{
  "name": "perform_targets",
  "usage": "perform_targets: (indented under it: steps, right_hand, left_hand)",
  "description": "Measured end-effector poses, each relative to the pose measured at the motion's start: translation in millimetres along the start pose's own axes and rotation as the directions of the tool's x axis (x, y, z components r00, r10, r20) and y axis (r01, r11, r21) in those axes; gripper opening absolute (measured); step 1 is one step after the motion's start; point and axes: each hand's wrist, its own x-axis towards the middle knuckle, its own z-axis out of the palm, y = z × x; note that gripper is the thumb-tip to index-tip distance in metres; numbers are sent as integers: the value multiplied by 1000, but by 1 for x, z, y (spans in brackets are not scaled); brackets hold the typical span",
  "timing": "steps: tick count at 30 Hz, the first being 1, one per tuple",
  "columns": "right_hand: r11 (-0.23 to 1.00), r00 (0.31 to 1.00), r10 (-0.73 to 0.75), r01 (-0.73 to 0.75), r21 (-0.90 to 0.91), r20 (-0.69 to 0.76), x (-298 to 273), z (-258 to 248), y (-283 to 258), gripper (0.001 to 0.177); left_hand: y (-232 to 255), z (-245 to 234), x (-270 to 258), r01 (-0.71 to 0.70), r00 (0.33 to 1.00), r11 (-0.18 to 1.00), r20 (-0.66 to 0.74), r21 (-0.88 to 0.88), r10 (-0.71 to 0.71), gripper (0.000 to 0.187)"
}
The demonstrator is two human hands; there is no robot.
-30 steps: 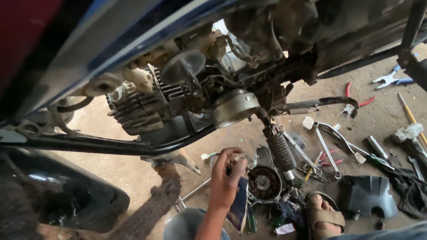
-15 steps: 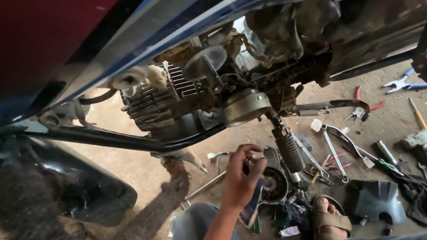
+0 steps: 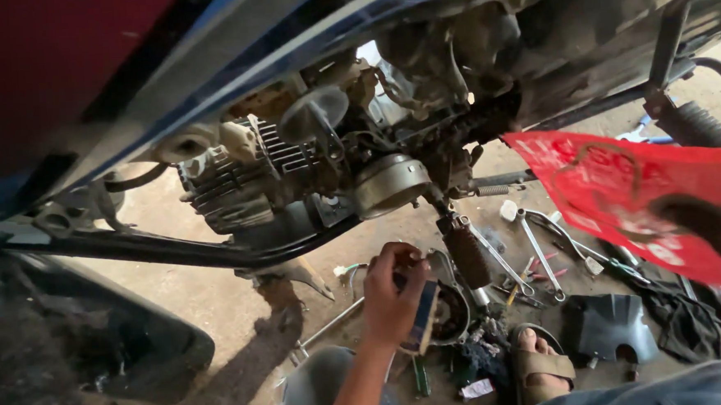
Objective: Work on a motorcycle engine by removing and inspecting the magneto/stator cover and applying sealant.
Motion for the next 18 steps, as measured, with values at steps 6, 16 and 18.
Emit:
perform_targets:
  steps: [6, 16, 18]
  right_hand:
    - [974, 987, 99, -71, -216, 125, 41, 89, -84, 38]
    - [534, 847, 467, -41, -845, 254, 31, 138, -168, 41]
    - [569, 837, 455, -13, -822, 302, 23, 141, -164, 41]
  left_hand:
    - [-5, 3, 2, 16, 999, 983, 33, 180, -22, 25]
    - [-7, 42, -11, -381, 923, 881, 170, 279, 345, 23]
    - [-2, 50, -14, -384, 918, 891, 204, 240, 341, 25]
